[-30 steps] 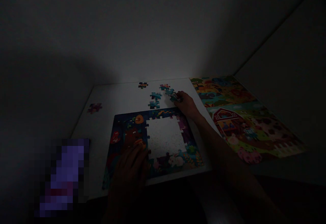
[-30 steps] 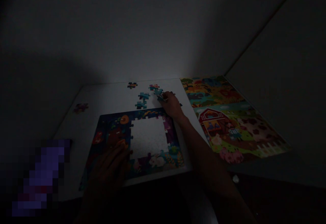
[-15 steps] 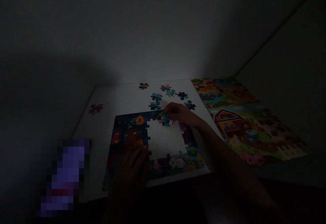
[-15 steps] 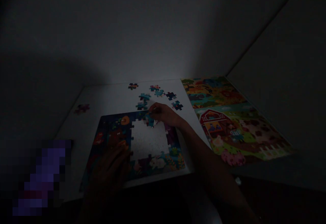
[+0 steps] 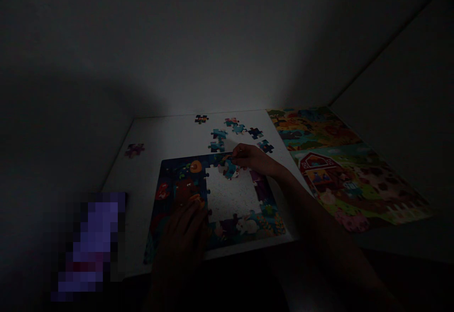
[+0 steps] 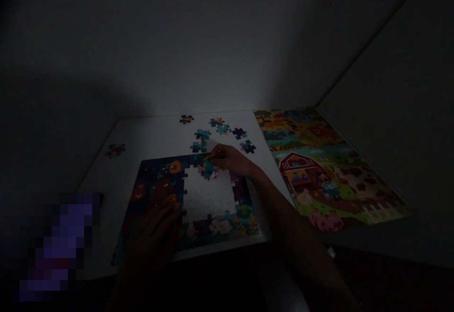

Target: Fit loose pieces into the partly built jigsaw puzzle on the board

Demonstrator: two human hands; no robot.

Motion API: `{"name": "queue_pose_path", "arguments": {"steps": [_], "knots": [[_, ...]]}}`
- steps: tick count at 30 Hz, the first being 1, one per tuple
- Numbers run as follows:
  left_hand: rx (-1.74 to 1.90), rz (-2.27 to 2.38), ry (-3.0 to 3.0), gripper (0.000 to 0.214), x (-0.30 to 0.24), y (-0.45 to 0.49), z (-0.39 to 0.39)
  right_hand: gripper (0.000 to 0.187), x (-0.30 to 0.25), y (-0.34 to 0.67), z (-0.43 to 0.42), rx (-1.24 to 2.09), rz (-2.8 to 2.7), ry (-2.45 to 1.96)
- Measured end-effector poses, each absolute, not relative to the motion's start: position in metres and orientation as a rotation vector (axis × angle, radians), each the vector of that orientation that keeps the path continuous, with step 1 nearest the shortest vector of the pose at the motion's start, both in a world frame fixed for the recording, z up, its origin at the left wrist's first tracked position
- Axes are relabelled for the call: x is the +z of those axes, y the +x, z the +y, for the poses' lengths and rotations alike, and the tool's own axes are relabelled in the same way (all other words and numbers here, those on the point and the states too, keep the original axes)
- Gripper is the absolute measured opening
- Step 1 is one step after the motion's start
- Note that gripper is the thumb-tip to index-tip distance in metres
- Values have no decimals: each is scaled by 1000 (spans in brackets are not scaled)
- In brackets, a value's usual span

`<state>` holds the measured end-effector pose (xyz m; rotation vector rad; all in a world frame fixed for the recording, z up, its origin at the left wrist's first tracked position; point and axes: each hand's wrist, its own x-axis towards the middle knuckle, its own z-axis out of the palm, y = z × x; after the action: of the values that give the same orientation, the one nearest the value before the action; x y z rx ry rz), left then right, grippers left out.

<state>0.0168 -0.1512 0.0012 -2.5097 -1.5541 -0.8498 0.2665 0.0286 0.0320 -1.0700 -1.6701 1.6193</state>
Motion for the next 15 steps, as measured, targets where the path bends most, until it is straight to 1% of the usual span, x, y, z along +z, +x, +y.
{"name": "queue_pose_path", "arguments": {"steps": [9,15], "knots": [[-857,-1519,-2503,28,6,19,-151,21,33,267,26,1646,-1641,-1026],[-861,-1518,-2492,28,9,22,-150,19,35,257,19,1688,-1688,-989]]}}
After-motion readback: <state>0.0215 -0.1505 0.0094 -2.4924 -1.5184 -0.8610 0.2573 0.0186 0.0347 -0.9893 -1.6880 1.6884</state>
